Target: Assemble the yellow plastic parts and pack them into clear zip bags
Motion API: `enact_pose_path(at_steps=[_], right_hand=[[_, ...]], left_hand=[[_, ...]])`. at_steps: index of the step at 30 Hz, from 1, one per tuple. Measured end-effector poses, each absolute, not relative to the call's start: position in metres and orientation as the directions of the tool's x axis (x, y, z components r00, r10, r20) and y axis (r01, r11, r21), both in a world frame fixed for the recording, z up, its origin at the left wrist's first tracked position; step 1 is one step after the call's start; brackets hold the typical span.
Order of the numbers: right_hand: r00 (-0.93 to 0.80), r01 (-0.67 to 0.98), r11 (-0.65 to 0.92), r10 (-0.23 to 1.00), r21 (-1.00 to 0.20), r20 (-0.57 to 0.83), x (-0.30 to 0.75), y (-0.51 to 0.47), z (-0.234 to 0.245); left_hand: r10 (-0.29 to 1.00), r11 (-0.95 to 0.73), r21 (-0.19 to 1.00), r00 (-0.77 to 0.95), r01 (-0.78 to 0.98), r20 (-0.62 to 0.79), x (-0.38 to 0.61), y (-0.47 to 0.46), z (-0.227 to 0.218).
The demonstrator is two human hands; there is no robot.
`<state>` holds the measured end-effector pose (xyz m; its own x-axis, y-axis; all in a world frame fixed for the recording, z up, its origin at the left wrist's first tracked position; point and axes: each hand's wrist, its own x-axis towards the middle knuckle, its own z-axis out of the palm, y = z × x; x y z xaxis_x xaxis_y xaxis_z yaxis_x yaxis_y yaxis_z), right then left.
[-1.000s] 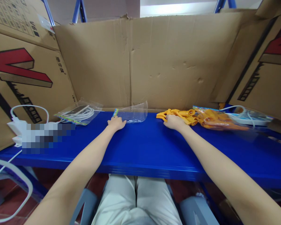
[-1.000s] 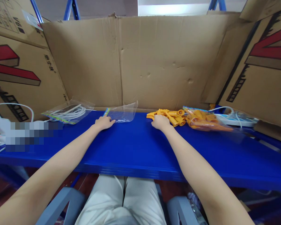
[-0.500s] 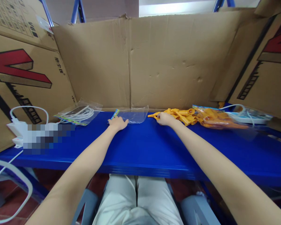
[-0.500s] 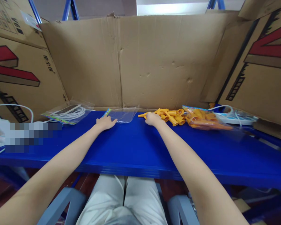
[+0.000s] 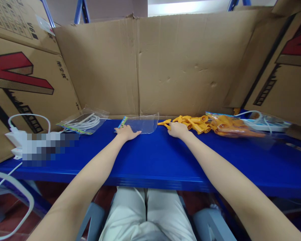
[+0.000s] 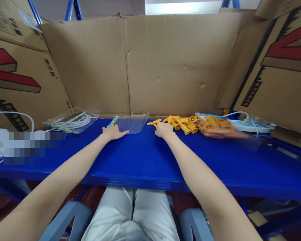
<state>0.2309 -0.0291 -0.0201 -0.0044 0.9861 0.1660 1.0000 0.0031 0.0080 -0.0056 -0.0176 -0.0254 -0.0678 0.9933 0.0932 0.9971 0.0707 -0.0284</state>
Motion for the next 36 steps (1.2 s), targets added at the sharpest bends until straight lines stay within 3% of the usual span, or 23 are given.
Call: enact_pose_path(at_steps=[5,10,14,19,22,28,32,36], right_hand=[[0.070,0.993,-0.055,0.988,-0.109,0.141,0.239,-0.025,-0.021],[0.115,0.976,-0.076,0.975,-0.204,0.188,0.248,-0.019,-0.020],[0.117,0.957,-0.035,0.955,-0.288,0.273,0.252,-0.024,-0.012],[0.132,0.906,0.045,0.915,-0.421,0.382,0.250,-0.035,0.002],[0.044,0.860,0.162,0.921,-0.484,0.386,0.246,-0.037,0.005],[-0.295,0.835,0.380,0.919,-0.398,0.260,0.238,-0.038,-0.004],[-0.353,0.849,0.392,0.920,-0.353,0.171,0.237,-0.039,-0.009],[-0.357,0.865,0.376,0.926,-0.331,0.120,0.234,-0.039,-0.013]], left_hand=[[0.994,0.052,-0.032,-0.049,0.998,0.097,-0.011,-0.013,-0.025],[0.978,-0.204,-0.030,0.206,0.978,0.041,-0.016,-0.003,-0.032],[0.985,-0.164,-0.017,0.163,0.986,-0.059,-0.015,0.001,-0.039],[0.986,-0.147,0.007,0.147,0.989,-0.079,-0.012,-0.003,-0.039],[0.986,-0.129,0.029,0.131,0.991,-0.098,-0.011,-0.006,-0.035],[0.990,-0.106,0.040,0.109,0.994,-0.090,-0.017,-0.008,-0.029],[0.994,-0.088,0.013,0.089,0.996,-0.068,-0.023,-0.007,-0.026],[0.967,-0.254,0.033,0.254,0.967,0.020,-0.020,-0.010,-0.024]])
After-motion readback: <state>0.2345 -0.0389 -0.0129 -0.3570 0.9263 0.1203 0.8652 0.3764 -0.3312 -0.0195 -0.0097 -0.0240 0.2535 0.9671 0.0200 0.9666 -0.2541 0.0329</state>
